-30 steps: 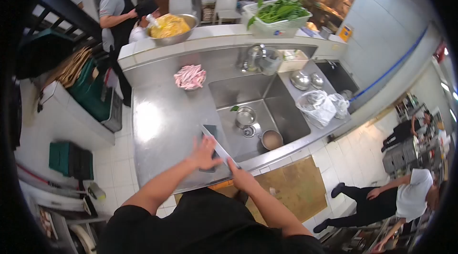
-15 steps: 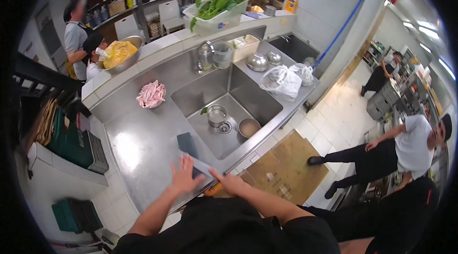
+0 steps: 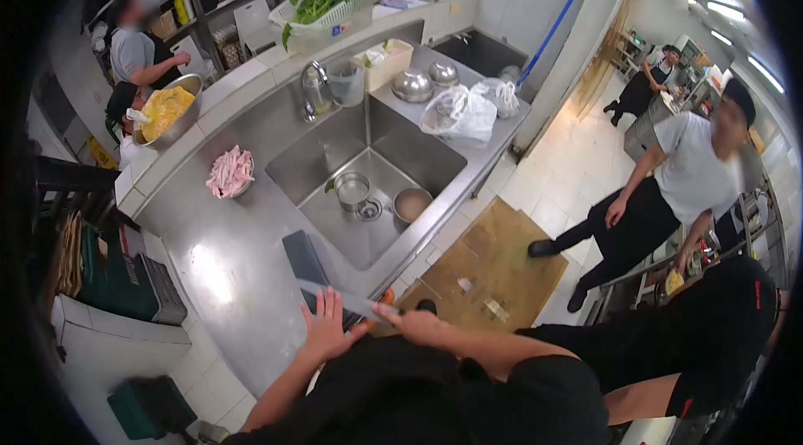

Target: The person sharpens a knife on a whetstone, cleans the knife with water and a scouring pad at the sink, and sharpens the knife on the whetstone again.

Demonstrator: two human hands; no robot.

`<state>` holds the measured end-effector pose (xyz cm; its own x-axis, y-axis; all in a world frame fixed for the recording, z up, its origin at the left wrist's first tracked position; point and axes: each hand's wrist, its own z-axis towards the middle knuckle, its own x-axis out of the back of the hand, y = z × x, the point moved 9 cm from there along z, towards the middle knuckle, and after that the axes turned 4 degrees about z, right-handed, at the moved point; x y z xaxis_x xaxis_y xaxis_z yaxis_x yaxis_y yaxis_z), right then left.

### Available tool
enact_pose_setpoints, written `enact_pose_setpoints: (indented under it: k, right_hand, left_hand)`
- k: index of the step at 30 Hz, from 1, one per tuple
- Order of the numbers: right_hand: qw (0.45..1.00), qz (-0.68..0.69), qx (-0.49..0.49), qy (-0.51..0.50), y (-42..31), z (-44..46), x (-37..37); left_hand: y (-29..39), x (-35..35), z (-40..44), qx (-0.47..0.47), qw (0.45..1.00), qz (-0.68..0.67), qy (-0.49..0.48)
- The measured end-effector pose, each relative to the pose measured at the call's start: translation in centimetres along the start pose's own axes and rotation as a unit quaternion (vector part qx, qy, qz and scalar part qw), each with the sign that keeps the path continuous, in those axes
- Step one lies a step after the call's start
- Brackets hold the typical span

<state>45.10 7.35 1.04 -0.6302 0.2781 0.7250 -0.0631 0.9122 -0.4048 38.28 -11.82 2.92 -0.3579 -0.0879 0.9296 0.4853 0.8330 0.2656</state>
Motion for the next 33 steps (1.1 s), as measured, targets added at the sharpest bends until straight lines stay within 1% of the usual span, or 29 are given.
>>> enact_pose_setpoints:
  k: [1, 2, 4, 6, 7, 9, 10, 11, 13, 14, 15, 17, 18, 19, 20, 21, 22, 23, 24, 25, 26, 28, 30, 31, 32, 33]
  right_hand:
    - [0.999, 0.006, 0.029, 0.035, -1.1, 0.1, 2.6]
    - [0.998, 0.009, 0.048, 0.047, -1.2, 2.0, 4.0]
    - [0.988, 0.034, 0.075, 0.130, -1.6, 7.0, 6.0]
    - [0.993, 0.062, 0.047, 0.094, -2.4, 8.7, 7.4]
    - [0.992, 0.077, 0.027, 0.096, -1.8, 7.7, 6.7]
    - [0.994, 0.089, 0.038, 0.044, -1.0, 6.0, 5.4]
    - [0.993, 0.019, 0.069, 0.089, -0.5, 3.3, 5.0]
    - [0.994, 0.030, 0.054, 0.094, 0.8, 0.9, 4.9]
    - [0.998, 0.018, 0.047, -0.028, 1.7, -2.6, 2.7]
    - [0.998, -0.047, 0.043, 0.009, 2.3, -1.7, 2.0]
    - [0.998, -0.041, 0.042, 0.008, 2.2, -0.4, 2.0]
    - [0.995, -0.022, 0.066, 0.067, 1.0, 3.6, 5.2]
    - [0.995, -0.024, 0.071, 0.066, 0.1, 5.8, 5.9]
    - [0.995, 0.000, 0.056, 0.086, -0.6, 7.9, 7.0]
    - [0.993, 0.025, 0.043, 0.106, -1.2, 9.1, 7.8]
    - [0.993, 0.021, 0.054, 0.104, -1.8, 8.9, 8.1]
    - [0.995, 0.059, 0.045, 0.068, -1.8, 7.9, 7.8]
    - [0.994, 0.095, 0.037, 0.032, -1.4, 6.9, 7.2]
    - [0.994, 0.088, 0.051, 0.027, -0.8, 5.5, 6.3]
    - [0.995, 0.071, 0.063, 0.015, 0.3, 3.4, 4.4]
    - [0.996, 0.051, 0.079, 0.004, 1.2, 1.7, 2.8]
    - [0.992, 0.015, 0.123, -0.015, 0.5, 1.6, 3.4]
    - [0.997, -0.029, 0.040, -0.052, -0.1, 2.8, 4.9]
    - [0.995, -0.044, 0.063, -0.061, -1.2, 5.3, 5.1]
    - [0.997, -0.032, 0.073, 0.012, -1.6, 8.8, 6.1]
    - [0.993, -0.016, 0.080, 0.081, -2.1, 10.8, 7.2]
  left_hand:
    - [-0.5, 0.6, 0.9, 0.013, 1.000, 0.013, 0.019]
    - [-1.4, 2.1, 3.2, 0.020, 0.999, 0.028, 0.041]
    - [-4.4, 4.4, 7.7, 0.058, 0.997, 0.028, 0.036]
    - [-6.0, 5.3, 10.5, 0.087, 0.996, 0.021, -0.008]
    - [-4.7, 4.5, 10.1, 0.067, 0.997, 0.025, -0.023]
    - [-3.3, 3.8, 7.9, 0.054, 0.998, 0.025, 0.002]
    - [-1.6, 2.7, 5.9, 0.037, 0.999, 0.029, -0.007]
    - [0.8, 1.3, 3.3, 0.023, 0.999, 0.032, -0.028]
    - [2.9, 0.3, 2.9, 0.003, 0.998, 0.039, -0.052]
    - [3.1, 0.2, 3.1, 0.006, 0.998, 0.049, -0.045]
    - [2.8, 0.1, 3.1, 0.013, 0.997, 0.060, -0.037]
    - [-0.2, 1.9, 7.3, 0.037, 0.996, 0.072, -0.034]
    - [-2.5, 3.0, 9.5, 0.068, 0.995, 0.067, -0.032]
    - [-4.0, 3.8, 10.6, 0.102, 0.992, 0.061, -0.031]
    - [-4.2, 4.5, 10.9, 0.113, 0.991, 0.061, -0.028]
    - [-4.5, 5.0, 11.0, 0.115, 0.992, 0.047, -0.038]
    - [-4.9, 5.2, 10.6, 0.119, 0.991, 0.031, -0.047]
    - [-4.4, 4.6, 9.4, 0.108, 0.993, 0.037, -0.035]
    - [-3.5, 2.9, 7.6, 0.099, 0.994, 0.042, -0.023]
    - [-2.5, 0.9, 5.3, 0.070, 0.996, 0.047, 0.006]
    - [-0.4, 0.6, 3.0, 0.073, 0.997, 0.023, -0.018]
    - [1.6, 0.4, 1.0, 0.070, 0.997, 0.017, -0.036]
    - [-1.1, 0.6, 3.1, 0.084, 0.996, 0.014, 0.023]
    - [-3.2, 1.6, 5.0, 0.095, 0.994, 0.027, 0.038]
    - [-5.2, 3.2, 7.1, 0.105, 0.993, 0.038, 0.050]
    - [-7.0, 4.7, 9.4, 0.127, 0.991, 0.018, 0.042]
